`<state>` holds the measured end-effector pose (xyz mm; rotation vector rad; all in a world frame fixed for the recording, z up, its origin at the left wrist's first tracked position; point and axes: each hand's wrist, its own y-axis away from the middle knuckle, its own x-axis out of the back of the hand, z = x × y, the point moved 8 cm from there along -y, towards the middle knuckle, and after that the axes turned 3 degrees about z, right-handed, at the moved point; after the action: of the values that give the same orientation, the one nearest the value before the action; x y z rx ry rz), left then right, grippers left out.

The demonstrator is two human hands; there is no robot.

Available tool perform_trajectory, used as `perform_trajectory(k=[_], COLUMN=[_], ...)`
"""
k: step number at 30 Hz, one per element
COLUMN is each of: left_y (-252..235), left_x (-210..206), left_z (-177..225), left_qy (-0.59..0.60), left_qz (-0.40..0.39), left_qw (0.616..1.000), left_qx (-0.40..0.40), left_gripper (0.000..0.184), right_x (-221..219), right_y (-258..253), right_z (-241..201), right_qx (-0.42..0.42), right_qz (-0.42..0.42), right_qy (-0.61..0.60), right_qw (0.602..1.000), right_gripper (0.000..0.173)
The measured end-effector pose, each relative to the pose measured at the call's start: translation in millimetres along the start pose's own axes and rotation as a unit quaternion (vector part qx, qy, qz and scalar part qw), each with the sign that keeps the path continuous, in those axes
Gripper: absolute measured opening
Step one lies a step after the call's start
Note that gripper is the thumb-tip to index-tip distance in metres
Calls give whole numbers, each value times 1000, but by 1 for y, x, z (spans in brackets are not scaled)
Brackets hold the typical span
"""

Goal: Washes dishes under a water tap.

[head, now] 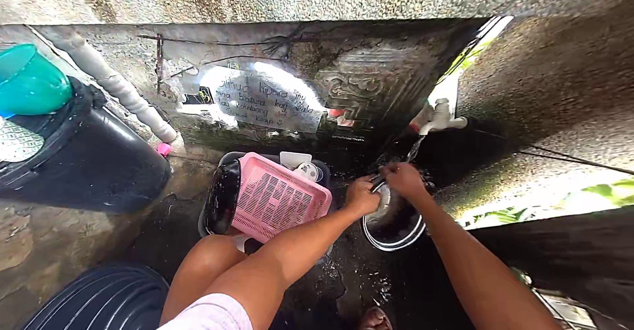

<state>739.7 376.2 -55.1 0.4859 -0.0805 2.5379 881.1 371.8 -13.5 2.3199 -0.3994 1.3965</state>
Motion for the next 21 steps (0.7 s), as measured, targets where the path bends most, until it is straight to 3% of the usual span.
perform_trajectory(k=[2,3,5,7,8,10,12,15,17,19,21], left_y=[0,-1,-4,-3,-3,-2,-4,-4,-2,-2,-3], left_x=[3,2,-1,0,3,7,6,-1,-1,1,-1], left_z=[1,3,6,8,8,9,10,10,11,9,7], left_qy=[14,-7,-70,-77,-59,-20,-24,-90,-72,-35,-31], left_qz=[2,-20,-57,-38,-21,9,-3,-50,-21,16,4], left_qw=[1000,1000,996,996,997,997,998,995,997,997,997], left_qx=[-23,-21,-3,-19,-35,-73,-64,-10,-34,-70,-76], left_gripper=[20,23,24,26,22,20,25,26,23,19,23], right_x=[11,10,-2,-10,-4,10,17,0,-7,1,9], right_y=[-4,-1,11,16,11,3,8,28,19,1,4], right_z=[25,22,-7,-23,-16,19,27,-20,-19,17,33], right_qx=[-104,-98,-7,54,41,-70,-116,-5,36,-34,-90], right_qz=[20,21,6,8,20,53,70,29,27,53,70], right_qy=[-46,-31,43,57,17,-80,-89,34,41,-48,-75], right_qw=[993,994,999,997,999,993,987,999,998,997,991], right_gripper=[45,44,41,40,39,40,39,37,39,37,35])
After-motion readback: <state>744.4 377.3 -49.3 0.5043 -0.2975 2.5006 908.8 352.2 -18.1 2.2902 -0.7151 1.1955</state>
